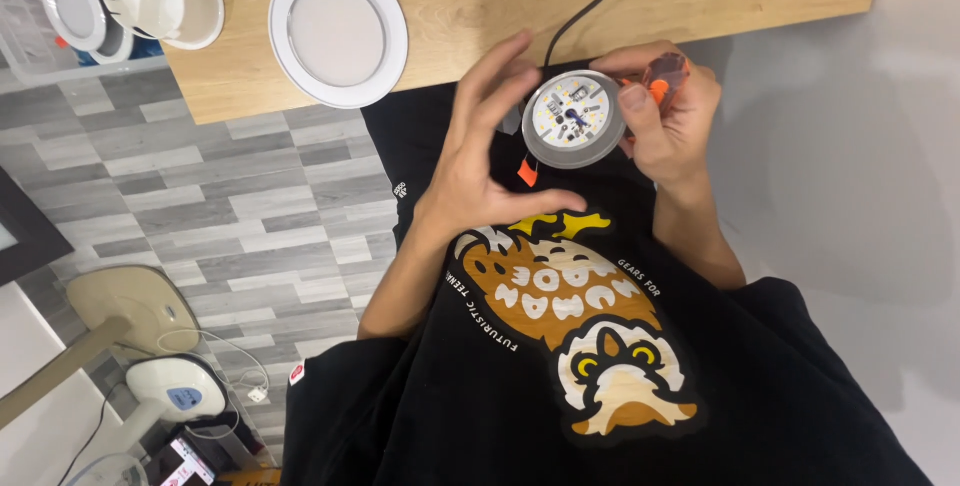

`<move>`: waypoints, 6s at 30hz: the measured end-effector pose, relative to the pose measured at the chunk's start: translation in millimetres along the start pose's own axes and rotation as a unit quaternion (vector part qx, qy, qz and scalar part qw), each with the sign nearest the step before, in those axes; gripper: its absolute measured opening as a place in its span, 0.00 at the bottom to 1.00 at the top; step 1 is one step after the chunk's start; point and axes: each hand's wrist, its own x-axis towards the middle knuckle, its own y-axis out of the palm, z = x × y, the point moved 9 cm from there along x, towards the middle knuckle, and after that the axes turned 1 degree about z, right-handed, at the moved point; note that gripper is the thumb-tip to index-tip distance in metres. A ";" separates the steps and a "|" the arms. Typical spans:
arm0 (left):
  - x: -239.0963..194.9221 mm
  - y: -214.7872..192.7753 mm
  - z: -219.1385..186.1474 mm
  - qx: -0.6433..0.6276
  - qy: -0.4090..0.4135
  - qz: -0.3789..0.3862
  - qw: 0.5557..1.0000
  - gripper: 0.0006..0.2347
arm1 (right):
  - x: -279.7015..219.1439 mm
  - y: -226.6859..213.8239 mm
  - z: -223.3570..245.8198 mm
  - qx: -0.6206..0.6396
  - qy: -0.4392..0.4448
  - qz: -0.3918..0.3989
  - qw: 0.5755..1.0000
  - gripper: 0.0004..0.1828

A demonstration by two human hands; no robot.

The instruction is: Assembling an LED downlight fixture by placing the LED board into the housing, securing it with screws using a screwdriver, and attaching the outer trim ring.

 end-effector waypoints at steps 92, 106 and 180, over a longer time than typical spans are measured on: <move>-44.0 36.9 15.7 -0.387 -0.077 -0.068 0.916 0.16 | -73.7 -11.8 -13.7 0.099 -0.229 -0.046 0.967 0.17; -32.2 15.1 -6.1 -0.265 -0.040 -0.062 0.961 0.23 | -66.0 -14.9 -0.6 0.081 -0.191 0.013 0.978 0.14; -37.1 -12.0 -13.9 -0.040 0.023 -0.116 0.992 0.19 | -59.5 -7.8 -65.8 0.290 -0.047 0.016 0.956 0.05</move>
